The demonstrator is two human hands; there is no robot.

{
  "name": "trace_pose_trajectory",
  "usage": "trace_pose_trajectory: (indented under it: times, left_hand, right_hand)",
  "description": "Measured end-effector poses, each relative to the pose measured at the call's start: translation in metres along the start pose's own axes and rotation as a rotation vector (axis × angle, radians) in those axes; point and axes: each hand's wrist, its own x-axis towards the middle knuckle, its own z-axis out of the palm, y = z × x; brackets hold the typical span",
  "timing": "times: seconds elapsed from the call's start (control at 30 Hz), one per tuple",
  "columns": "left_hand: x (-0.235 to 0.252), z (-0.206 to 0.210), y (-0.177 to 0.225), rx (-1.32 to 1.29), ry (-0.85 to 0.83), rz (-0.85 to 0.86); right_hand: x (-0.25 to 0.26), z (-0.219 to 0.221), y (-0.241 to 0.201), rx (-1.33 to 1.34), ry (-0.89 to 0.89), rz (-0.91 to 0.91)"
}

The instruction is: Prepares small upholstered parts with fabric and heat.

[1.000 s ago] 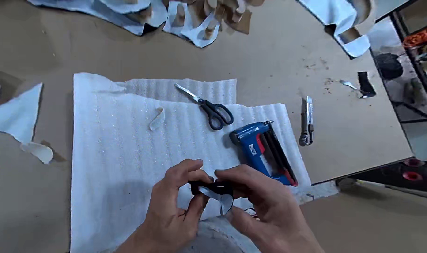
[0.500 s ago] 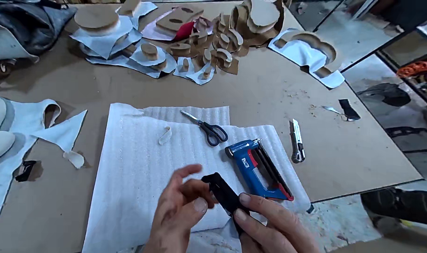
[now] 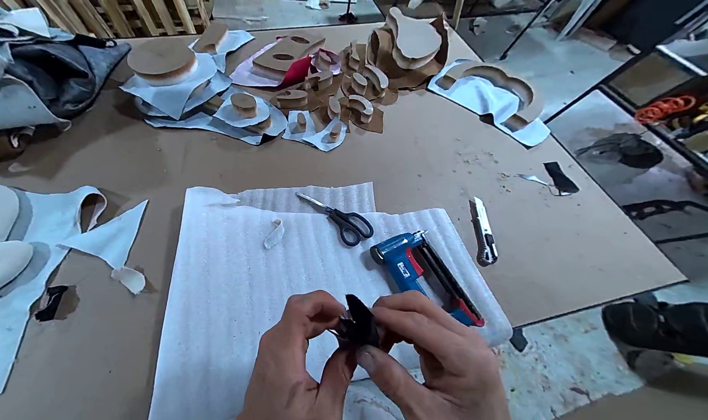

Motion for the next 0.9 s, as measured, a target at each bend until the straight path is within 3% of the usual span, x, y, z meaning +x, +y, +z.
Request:
trace_pose_trajectory:
  times: [0.1, 0.2, 0.27, 0.4, 0.57, 0.7, 0.9]
  left_hand:
    - [0.001, -0.01, -0.001, 0.106, -0.092, 0.029]
    - [0.004, -0.019, -0.001, 0.347, -0.006, 0.092]
    - [0.01, -0.021, -0.002, 0.368, 0.047, 0.208]
    - [0.016, -0.017, -0.002, 0.335, -0.013, 0.316]
    - [0.015, -0.008, -0.003, 0.093, 0.036, 0.203]
    - [0.013, 0.0, -0.001, 0.044, 0.069, 0.132]
    - [0.015, 0.003, -0.002, -0.179, -0.009, -0.047]
  right_hand:
    - [-0.001, 0.0, -0.004, -0.024, 0.004, 0.021]
    - [-0.001, -0.003, -0.005, -0.156, 0.066, 0.038]
    - [-0.001, -0.004, -0.005, -0.224, 0.089, 0.049]
    - [-0.004, -0.001, -0.008, -0.168, 0.055, 0.082]
    - [-0.007, 0.005, -0.009, 0.136, 0.068, 0.142]
    - [-0.01, 0.009, -0.008, 0.303, 0.088, 0.217]
    - [-0.01, 0.008, 0.004, 0.512, 0.022, 0.257]
